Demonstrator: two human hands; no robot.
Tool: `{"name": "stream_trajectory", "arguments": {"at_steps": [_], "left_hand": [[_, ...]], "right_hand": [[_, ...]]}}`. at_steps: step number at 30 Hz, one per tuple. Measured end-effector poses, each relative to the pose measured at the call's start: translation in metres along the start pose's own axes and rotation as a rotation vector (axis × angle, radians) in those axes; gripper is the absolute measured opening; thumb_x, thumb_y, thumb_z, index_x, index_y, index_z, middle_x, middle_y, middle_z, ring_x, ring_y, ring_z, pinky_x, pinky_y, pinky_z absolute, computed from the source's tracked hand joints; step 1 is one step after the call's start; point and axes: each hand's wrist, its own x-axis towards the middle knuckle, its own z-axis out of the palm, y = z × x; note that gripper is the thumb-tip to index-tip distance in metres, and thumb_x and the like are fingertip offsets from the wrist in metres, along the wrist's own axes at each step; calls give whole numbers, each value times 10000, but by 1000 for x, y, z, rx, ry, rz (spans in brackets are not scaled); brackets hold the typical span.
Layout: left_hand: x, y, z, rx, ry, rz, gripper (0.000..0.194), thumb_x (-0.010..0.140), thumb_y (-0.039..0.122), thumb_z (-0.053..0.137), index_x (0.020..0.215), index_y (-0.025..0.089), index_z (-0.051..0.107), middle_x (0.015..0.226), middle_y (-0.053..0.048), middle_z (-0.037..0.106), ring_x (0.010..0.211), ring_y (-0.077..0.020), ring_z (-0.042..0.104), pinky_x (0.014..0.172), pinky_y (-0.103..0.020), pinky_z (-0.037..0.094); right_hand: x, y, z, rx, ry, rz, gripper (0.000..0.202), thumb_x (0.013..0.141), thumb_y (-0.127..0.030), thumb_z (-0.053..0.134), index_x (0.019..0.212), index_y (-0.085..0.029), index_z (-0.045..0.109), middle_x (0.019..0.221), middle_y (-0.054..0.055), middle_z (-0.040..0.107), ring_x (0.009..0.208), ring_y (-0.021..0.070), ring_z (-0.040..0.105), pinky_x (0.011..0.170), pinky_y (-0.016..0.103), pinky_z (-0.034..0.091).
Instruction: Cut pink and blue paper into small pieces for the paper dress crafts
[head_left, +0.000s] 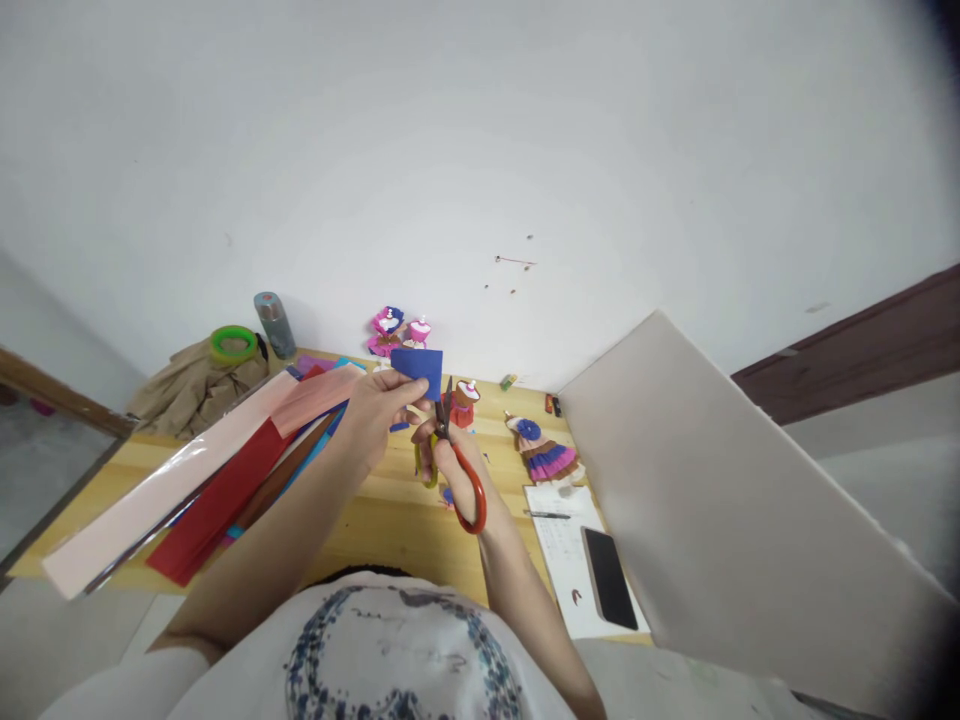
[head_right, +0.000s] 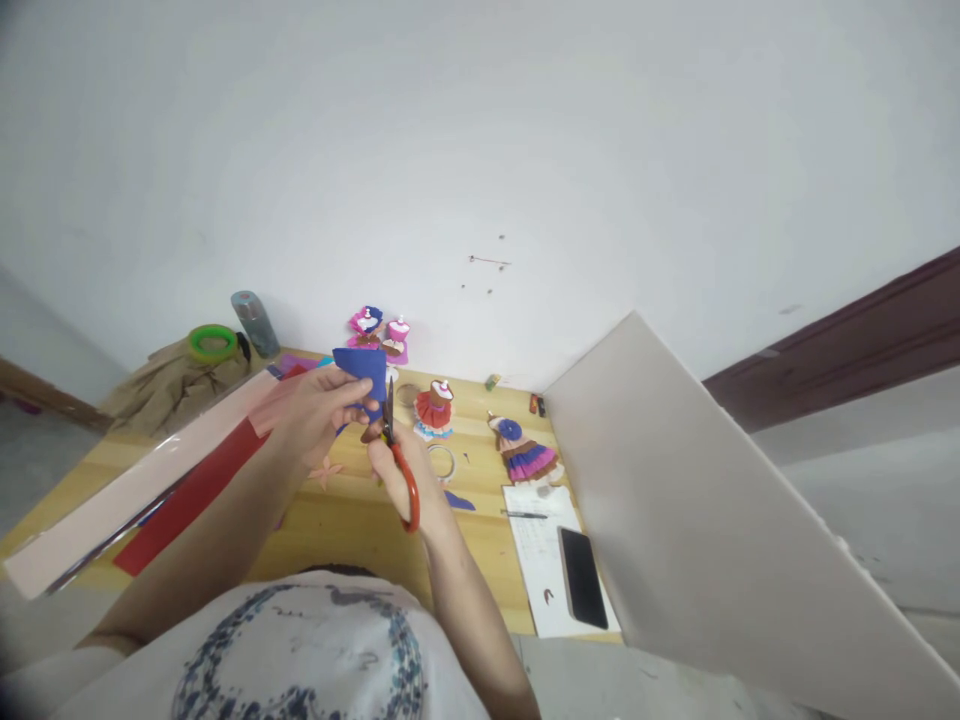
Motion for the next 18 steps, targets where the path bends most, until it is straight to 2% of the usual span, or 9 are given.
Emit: {"name": "stream_trajectory", "arguments": {"at_steps": [4,8,18], "left_hand": [[3,0,-2,61,34,12,325,514,353,858,589,127,636,560,-43,649,528,-120,584,521,-233,443],[3,2,-1,76,50,26,331,481,339,870,571,133,626,537,-38,645,526,-121,582,510,-225,434],[5,-4,0,108,89,58,285,549,345,826,573,124,647,560,-36,653,486,-104,557,509,-236,430]], "right_hand": [[0,5,-3,-73,5,-3,439,899,-634,454,803,-212,527,670,3,490,602,161,444,572,277,380],[0,9,-4,-102,-3,-10,480,897,-671,426,834,-207,529,638,-9,466,591,156,423,568,271,364],[1,12,-3,-122,31,32,431,891,-631,471,910,-207,546,630,-20,464,567,154,436,537,259,362]]}}
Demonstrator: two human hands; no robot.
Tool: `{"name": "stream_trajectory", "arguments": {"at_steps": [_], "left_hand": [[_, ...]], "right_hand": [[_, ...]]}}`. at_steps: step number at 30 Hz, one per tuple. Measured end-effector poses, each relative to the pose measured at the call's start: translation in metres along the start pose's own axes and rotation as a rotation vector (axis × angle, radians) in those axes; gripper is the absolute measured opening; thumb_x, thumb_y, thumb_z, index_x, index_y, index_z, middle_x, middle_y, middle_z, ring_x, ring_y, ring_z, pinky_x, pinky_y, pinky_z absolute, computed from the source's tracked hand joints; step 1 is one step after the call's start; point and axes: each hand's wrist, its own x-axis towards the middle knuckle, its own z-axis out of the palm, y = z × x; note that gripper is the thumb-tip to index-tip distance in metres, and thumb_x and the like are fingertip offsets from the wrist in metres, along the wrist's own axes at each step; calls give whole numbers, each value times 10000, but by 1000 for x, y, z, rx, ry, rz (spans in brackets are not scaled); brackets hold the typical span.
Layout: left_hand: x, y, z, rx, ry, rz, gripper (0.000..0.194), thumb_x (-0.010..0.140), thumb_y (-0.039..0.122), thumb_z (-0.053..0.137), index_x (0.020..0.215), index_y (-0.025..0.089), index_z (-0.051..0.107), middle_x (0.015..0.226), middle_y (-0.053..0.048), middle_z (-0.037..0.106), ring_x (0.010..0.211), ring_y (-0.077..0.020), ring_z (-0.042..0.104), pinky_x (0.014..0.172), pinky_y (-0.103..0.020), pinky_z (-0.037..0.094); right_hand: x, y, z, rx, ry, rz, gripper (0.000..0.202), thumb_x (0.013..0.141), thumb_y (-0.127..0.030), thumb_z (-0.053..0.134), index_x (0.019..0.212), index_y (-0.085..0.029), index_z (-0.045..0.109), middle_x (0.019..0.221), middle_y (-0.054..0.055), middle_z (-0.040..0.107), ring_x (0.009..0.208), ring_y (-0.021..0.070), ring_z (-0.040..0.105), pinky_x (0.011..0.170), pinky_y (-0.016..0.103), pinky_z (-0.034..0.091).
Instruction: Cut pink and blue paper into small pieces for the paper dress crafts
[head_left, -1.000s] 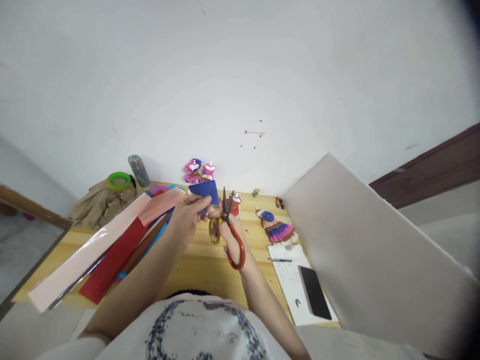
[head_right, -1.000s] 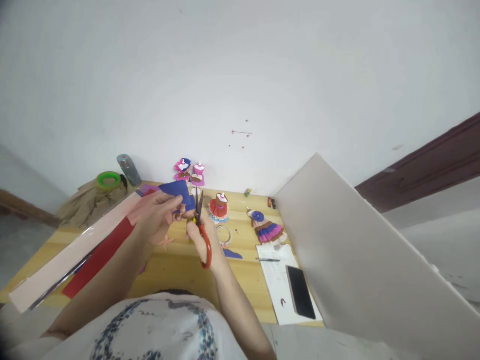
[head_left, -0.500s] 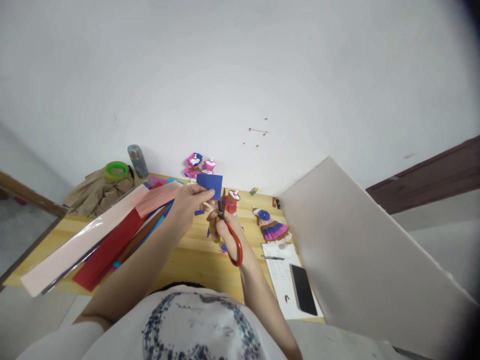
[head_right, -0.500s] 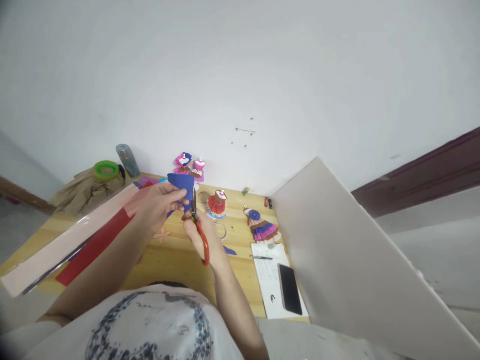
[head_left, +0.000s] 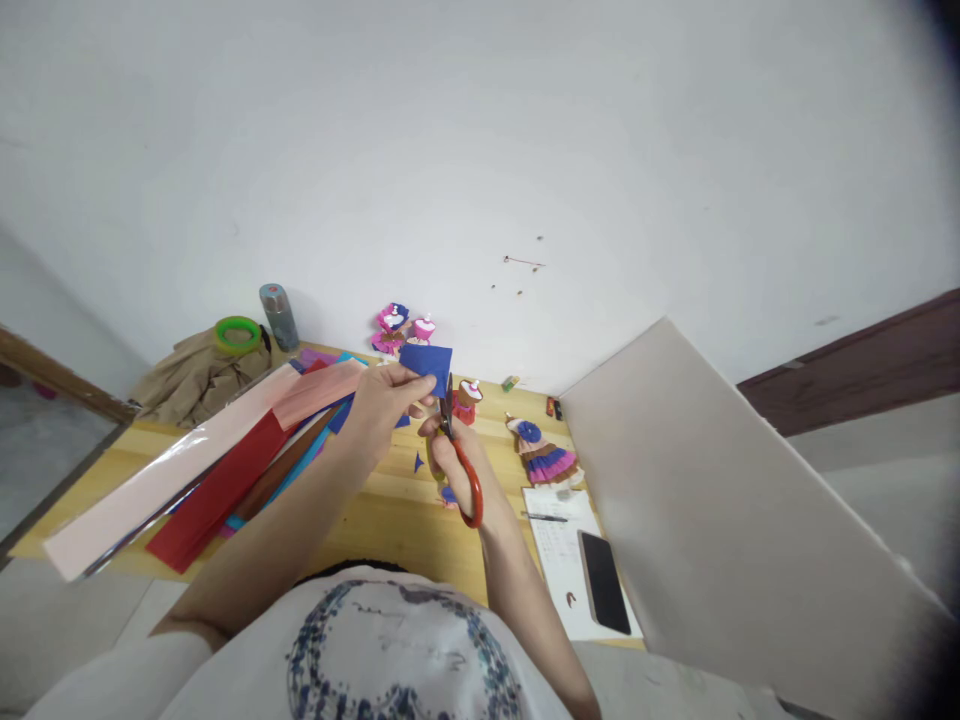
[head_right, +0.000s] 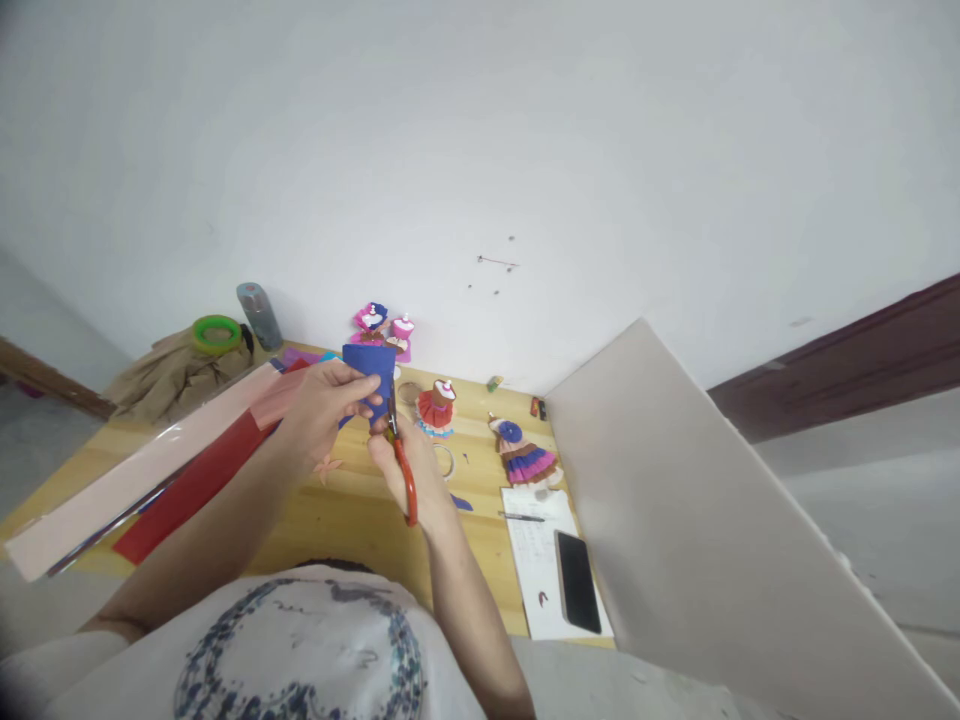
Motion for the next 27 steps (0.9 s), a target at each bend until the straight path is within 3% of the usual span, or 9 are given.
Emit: {"name": "stream_trajectory", "arguments": {"at_steps": [9,27], "left_hand": [[-2,6,1,10,3,-2,234,575,295,798,540,125,640,533,-32,641,469,-94,547,498,-226,426],[-1,8,-2,6,-21,-31,252,553,303,812,563,117,642,528,-38,647,494,-97,562,502,-213,443]], "right_hand": [[2,-2,0,-35,-3,7,384,908,-576,457,821,-206,513,620,-21,442,552,138,398,510,243,324],[3,-2,-1,-54,-34,29,536,873,-715,394,734,-204,478,537,-35,406,524,126,383,496,237,301]]}}
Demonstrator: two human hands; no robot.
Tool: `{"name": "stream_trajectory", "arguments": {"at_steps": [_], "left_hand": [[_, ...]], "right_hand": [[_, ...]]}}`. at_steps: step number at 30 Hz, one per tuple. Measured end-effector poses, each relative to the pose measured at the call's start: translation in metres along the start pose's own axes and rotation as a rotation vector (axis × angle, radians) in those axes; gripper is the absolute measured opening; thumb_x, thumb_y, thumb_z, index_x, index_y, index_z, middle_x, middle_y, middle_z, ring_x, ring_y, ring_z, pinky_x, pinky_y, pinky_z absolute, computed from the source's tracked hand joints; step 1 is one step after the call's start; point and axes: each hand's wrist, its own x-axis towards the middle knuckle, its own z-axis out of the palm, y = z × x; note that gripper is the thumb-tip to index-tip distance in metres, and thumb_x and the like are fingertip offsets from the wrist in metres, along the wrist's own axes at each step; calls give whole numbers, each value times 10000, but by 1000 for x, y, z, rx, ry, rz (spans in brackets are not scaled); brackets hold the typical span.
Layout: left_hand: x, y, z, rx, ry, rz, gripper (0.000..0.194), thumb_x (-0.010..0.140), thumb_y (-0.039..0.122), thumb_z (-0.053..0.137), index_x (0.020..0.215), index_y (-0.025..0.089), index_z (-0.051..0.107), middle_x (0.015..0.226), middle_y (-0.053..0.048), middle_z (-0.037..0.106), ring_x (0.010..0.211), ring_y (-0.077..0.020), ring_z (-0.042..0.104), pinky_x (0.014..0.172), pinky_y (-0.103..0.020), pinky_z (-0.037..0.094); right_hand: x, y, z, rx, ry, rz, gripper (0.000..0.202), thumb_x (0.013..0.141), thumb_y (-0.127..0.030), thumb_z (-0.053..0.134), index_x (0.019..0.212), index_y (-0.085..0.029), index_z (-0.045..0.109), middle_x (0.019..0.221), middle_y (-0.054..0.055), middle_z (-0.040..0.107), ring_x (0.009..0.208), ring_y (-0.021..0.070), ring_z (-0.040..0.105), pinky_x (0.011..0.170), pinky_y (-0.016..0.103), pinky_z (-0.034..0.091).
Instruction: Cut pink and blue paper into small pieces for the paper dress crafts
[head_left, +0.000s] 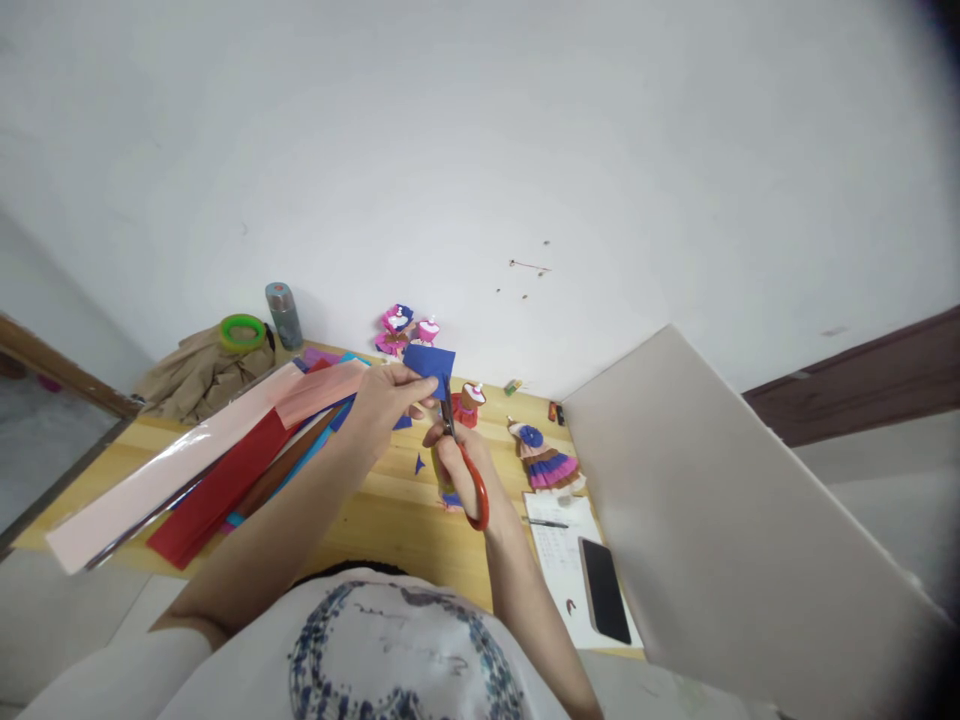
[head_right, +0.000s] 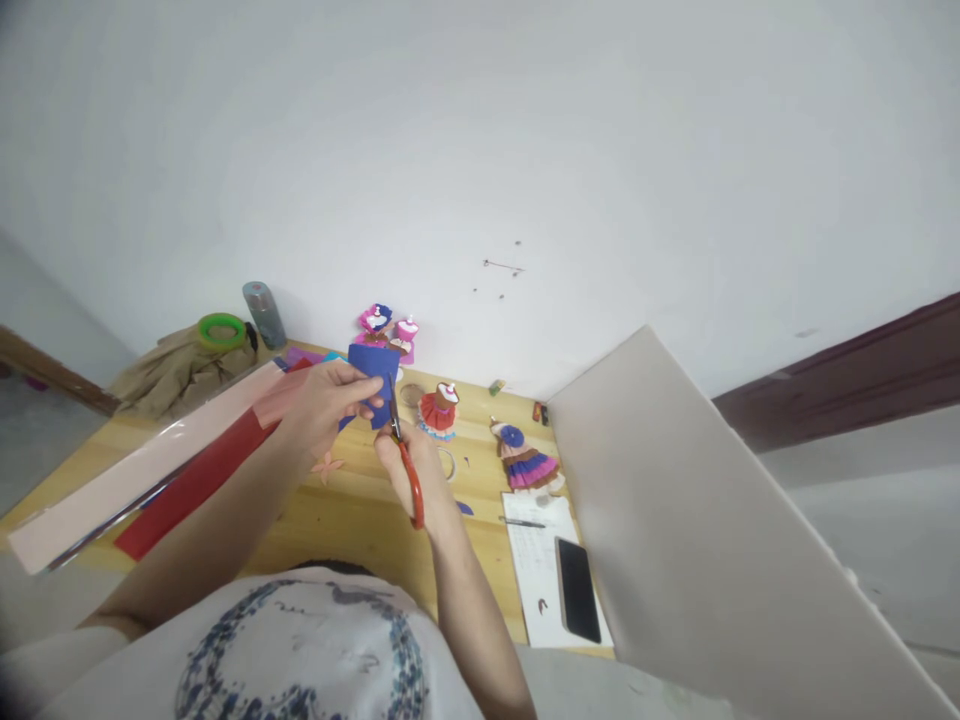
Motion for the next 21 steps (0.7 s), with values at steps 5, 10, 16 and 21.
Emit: {"name": "stream_trajectory", "arguments": {"at_steps": [5,10,16,21], "left_hand": [[2,0,-1,-17,-5,-10,277,521,304,843,559,120,639,517,-27,639,503,-99,570,496,-207,448],[1,1,-3,-16,4,-16,288,483,278,860,542,131,619,512,-15,633,529,-106,587,482,-195,442],[1,3,-3,11,8,-21,242,528,251,825,549,133,614,521,-15,636,519,-105,581,474,-200,439],[1,3,-4,22,12,-13,210,565,234,792,547,134,608,520,-19,633,522,-109,581,490,-209,444]], "right_hand": [[0,3,-1,-29,-11,0,519,886,-685,385,737,-200,496,541,-26,417,541,138,414,507,245,317],[1,2,-2,-59,-17,8,508,885,-663,379,719,-198,501,523,-32,394,530,138,411,506,248,316],[1,4,-3,-95,-28,29,470,881,-626,393,714,-200,503,511,-37,386,525,138,418,508,247,322],[1,7,-4,-101,-39,38,432,873,-599,410,707,-207,488,513,-40,390,519,136,412,501,244,310]]}}
